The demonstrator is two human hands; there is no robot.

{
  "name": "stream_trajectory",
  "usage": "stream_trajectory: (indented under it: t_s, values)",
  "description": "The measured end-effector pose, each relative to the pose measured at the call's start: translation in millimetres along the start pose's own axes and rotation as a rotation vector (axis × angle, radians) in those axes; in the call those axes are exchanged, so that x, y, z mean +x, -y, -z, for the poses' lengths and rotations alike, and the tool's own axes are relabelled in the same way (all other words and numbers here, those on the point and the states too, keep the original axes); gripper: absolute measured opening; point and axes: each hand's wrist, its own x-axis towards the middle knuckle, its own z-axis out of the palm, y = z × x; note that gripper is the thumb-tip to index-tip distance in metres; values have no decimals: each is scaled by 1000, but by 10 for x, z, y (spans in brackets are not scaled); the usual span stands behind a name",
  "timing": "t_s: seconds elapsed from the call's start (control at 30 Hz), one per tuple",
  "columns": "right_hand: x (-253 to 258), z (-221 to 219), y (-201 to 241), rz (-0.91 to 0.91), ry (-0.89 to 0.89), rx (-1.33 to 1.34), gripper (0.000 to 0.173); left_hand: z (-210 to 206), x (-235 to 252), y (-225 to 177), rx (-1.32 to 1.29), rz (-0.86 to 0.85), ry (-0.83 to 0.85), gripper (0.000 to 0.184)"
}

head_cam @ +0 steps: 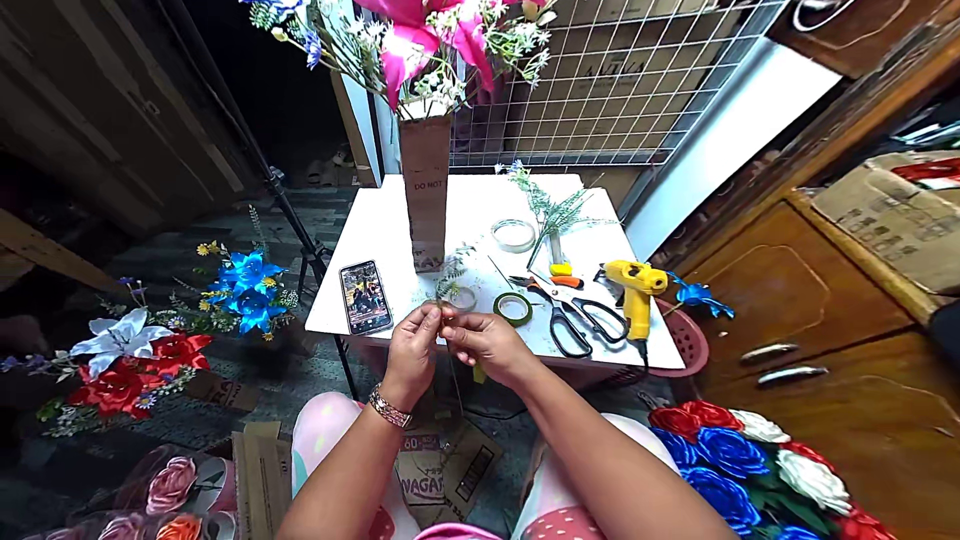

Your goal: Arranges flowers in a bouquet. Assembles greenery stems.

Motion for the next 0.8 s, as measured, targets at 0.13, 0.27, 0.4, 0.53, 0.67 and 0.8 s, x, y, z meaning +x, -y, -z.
stream_trajectory:
  t_s: [0.13,0.27,0.4,0.53,0.67,0.8]
  values:
    - [94,-87,-107,146,-123,-67,9,-42,7,4,73,-64,-232,17]
    - [129,-25,-88,48,47,-122,13,27,18,-47,146,-73,-286,13]
    - [114,9,-30,-73,112,-100,15,105,-9,-35,82,-16,-139,22]
    - [90,-22,-104,35,3,-144,13,41,-61,53,164,-76,-145,15]
    - [85,-6,-171,117,-2,-176,14,1,-50,72,214,-143,-280,11]
    - [103,128,-132,15,141,-144,17,31,-22,17,128,-70,-212,14]
